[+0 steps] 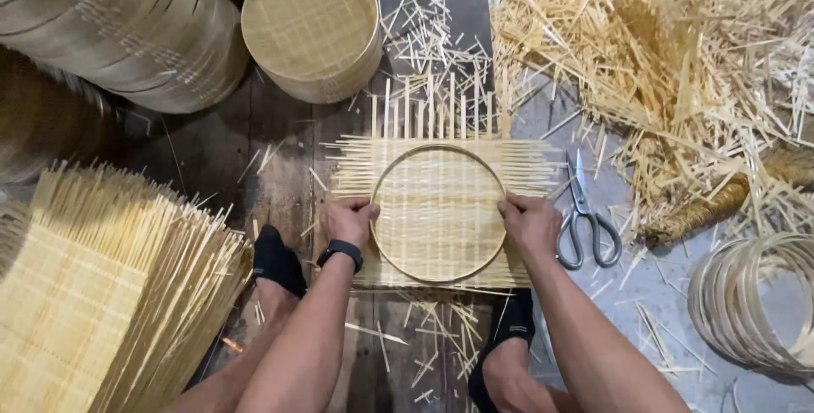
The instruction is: Weaving bamboo strips into a mat, fitting a circular frame, and trimming the edges to create a steamer basket base.
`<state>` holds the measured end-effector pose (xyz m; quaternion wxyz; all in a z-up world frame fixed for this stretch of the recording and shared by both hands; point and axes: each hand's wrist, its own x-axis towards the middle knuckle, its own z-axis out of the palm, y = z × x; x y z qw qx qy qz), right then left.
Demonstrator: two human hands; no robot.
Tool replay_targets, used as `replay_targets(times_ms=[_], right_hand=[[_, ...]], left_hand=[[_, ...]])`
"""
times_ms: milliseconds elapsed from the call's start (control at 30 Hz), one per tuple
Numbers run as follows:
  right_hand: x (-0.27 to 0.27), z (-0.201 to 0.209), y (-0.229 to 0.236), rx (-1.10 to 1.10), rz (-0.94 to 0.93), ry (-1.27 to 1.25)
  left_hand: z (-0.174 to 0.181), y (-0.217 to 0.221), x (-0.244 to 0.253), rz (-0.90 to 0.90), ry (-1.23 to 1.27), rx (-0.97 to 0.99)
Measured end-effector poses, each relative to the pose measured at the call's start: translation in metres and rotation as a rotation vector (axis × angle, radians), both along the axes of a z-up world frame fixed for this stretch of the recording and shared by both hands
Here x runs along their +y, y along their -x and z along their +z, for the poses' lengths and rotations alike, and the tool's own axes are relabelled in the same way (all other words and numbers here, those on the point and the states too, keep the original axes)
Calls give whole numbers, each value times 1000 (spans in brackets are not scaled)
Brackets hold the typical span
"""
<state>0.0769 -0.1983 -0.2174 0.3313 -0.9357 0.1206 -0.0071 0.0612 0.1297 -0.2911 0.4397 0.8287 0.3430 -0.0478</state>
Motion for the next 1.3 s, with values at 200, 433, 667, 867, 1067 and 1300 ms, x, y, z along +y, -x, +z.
replay_targets(times_ms=[200,433,667,867,1067,1300], right_hand=[[-3,-5,6,67,-80,-10],[0,-1,6,69,-93,-34],[-9,-10,6,121,-81,-46],[-27,-28,12,229,-82,-253],[-40,-38,-9,240,-15,-389],[93,153,-5,464,503,347]], left_hand=[[58,2,-9,12,-41,52],[49,1,0,-26,-38,127],[28,1,10,-23,117,95],[25,11,11,-41,77,99],[21,-5,18,-100,81,66],[40,-77,-30,-710,-431,-489]])
